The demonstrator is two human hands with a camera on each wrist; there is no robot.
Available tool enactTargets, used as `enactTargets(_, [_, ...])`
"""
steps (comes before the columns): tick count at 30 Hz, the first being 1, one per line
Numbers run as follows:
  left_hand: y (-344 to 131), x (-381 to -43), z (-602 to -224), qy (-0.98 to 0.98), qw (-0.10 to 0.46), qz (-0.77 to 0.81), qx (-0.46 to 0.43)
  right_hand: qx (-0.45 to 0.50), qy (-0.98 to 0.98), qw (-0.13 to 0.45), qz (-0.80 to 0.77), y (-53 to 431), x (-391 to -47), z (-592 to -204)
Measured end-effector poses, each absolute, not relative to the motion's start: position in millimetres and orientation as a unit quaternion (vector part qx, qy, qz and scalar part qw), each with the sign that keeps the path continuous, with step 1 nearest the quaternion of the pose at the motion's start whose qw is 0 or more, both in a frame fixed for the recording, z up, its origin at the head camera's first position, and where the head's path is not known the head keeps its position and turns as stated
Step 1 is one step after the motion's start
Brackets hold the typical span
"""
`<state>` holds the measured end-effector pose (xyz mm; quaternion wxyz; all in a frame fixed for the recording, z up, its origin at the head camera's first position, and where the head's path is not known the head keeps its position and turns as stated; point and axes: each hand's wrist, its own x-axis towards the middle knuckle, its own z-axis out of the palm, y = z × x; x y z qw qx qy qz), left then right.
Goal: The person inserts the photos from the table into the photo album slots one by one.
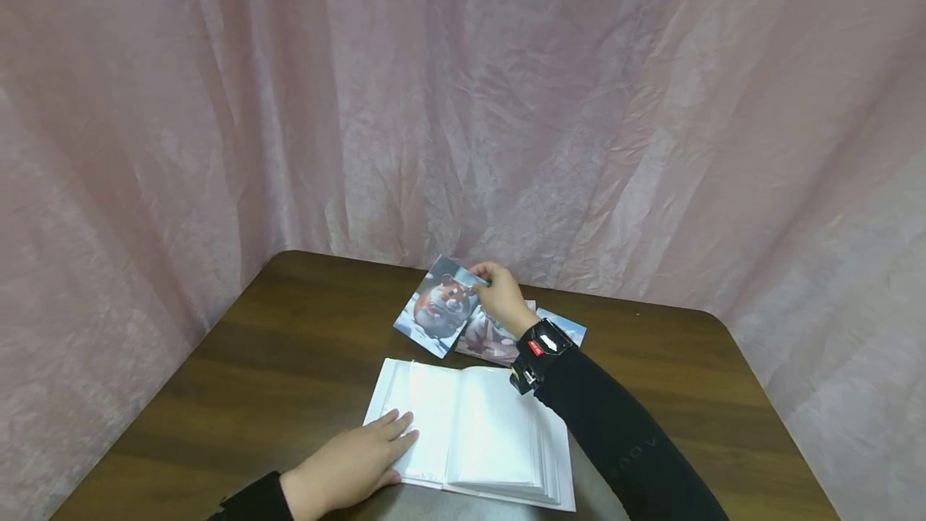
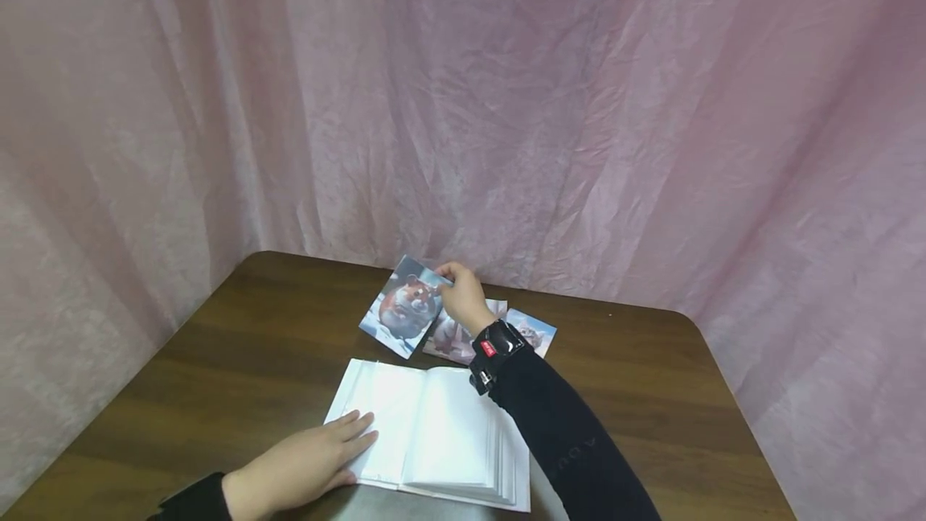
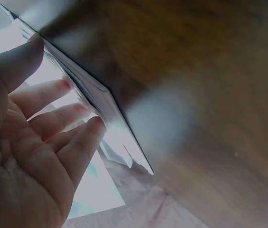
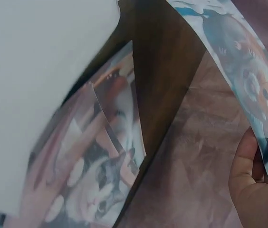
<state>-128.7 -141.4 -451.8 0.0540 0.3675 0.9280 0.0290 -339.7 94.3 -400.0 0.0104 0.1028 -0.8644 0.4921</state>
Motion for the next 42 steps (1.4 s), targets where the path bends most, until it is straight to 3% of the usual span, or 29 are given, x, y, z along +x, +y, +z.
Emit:
enactTargets(10, [-138.6,-126.0,-453.6,0.925,0.049,0.022,0.377,0.061,-0.847,0.009,0.527,86.0,-333.1,-411.3])
enactTargets(30, [-139.1,-123.7,-448.9,0.929,0.077,0.031,0.359,0.002,-0.808,-0.060,0.586,81.4,-331.1,-428.2])
enactTargets(42, [-139.5,-121.1,-448.5,0.930,0.087,0.034,0.355,0.026,-0.842,-0.076,0.533,94.6,-328.7,-438.6])
